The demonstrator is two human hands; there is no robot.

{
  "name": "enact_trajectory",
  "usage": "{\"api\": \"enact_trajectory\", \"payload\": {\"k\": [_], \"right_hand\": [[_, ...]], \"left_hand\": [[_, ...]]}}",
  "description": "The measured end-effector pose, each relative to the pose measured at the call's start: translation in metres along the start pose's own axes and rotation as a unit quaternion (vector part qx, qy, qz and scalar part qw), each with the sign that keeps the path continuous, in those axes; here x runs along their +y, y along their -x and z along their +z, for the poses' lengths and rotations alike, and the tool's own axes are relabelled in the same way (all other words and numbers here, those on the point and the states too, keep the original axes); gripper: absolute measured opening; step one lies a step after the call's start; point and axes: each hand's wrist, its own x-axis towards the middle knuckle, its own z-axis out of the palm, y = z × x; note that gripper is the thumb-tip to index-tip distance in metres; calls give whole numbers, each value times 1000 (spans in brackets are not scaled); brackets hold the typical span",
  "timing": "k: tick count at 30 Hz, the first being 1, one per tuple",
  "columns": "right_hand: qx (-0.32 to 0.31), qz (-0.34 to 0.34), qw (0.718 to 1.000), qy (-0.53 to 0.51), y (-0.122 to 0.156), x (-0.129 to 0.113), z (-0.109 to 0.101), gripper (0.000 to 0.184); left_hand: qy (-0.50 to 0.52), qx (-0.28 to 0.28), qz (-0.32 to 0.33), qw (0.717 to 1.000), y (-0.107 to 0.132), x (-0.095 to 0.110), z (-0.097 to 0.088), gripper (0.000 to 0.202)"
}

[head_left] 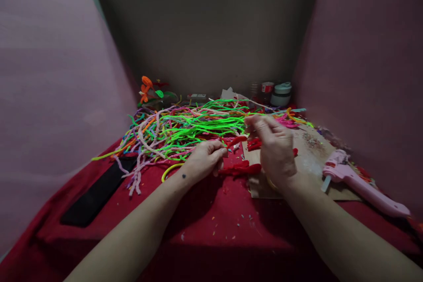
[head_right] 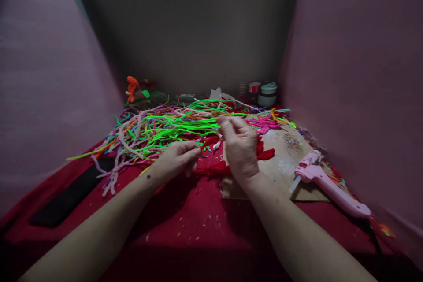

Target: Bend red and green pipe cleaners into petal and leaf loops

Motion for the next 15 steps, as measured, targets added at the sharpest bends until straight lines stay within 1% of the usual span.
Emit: {"api": "enact_trajectory", "payload": {"k": [1, 3, 5, 7, 9, 11, 13, 15], "right_hand": [[34, -29, 999, -16, -2, -4, -2, 25], [69, -63, 995, -36, -6, -10, -6, 28], [78, -64, 993, -55, -9, -11, -9, 30], [75, -38, 994, -72, -11, -10, -10, 31], [70, -5, 994, -82, -12, -8, -10, 31], [69, 18, 994, -86, -12, -8, -9, 30], [66, 28, 994, -88, -11, -8, -9, 30], [58, 33, 994, -91, -10, -9, -8, 29]], "left_hand": [[-60, 23, 28, 998, -2, -3, 3, 25], [-182, 49, 90, 978, -5, -8, 9, 23], [-274, 34, 124, 953, -6, -11, 13, 23], [-331, 5, 128, 935, -6, -13, 15, 27], [-357, 1, 127, 925, -5, -15, 16, 30], [-355, 18, 131, 925, -4, -16, 15, 27], [-346, 34, 135, 928, -4, -18, 15, 25], [-345, 34, 136, 928, -5, -19, 16, 24]]}}
